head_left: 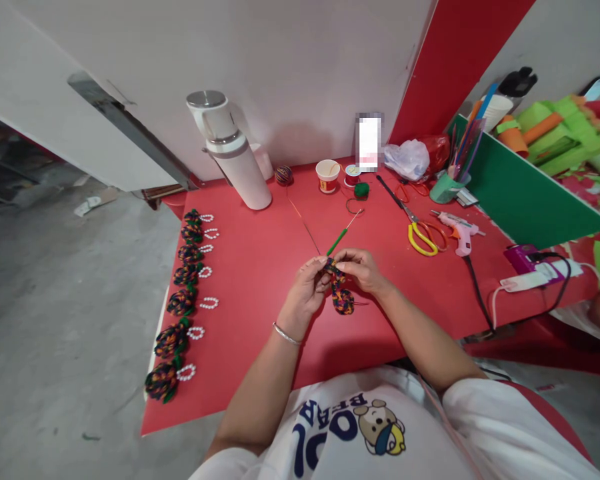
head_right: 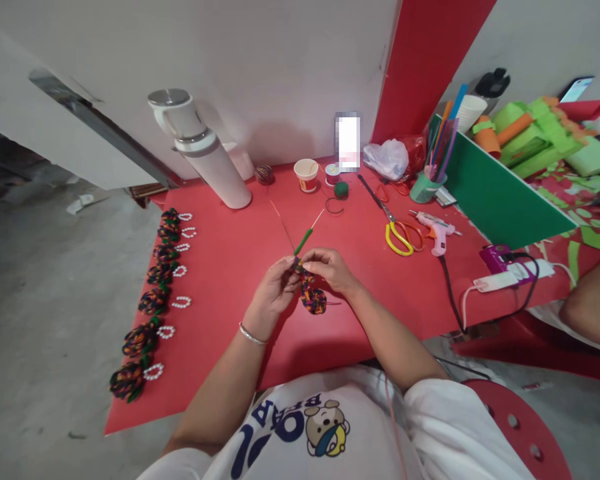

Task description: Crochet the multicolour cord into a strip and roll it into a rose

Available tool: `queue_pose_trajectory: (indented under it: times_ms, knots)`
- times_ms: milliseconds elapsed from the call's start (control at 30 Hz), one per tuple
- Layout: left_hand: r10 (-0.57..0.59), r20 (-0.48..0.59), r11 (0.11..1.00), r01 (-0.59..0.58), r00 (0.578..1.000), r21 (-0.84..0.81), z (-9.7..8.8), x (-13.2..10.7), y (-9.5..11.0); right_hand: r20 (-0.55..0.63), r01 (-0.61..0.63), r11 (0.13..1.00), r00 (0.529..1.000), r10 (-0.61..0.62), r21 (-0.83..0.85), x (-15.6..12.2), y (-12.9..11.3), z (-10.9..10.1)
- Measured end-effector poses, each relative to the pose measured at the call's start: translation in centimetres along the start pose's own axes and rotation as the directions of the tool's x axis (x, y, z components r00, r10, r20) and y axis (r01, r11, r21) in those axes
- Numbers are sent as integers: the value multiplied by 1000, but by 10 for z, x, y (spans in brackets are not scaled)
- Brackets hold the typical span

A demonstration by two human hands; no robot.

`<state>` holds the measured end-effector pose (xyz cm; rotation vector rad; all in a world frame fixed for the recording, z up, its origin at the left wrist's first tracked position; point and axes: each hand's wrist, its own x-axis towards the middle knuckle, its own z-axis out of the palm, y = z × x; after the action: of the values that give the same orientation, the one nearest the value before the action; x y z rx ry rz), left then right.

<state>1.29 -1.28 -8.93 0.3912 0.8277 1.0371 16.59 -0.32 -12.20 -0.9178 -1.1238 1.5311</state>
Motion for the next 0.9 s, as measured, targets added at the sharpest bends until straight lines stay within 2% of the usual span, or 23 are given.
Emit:
queue_pose_trajectory:
  times_ms: [300, 600, 900]
  knots:
    - [-80, 32, 996, 81, 996, -37, -1, 2, -1, 23, 28, 999, 999, -29, 46, 0, 2, -2]
    - [-154, 80, 982, 162, 985, -101, -7, 6, -4, 48, -3, 995, 999, -2, 99, -1, 3, -2]
    - [-146, 108, 985, 155, 983, -80, -7, 5, -4, 77, -8, 992, 997, -2, 125, -3, 2, -2]
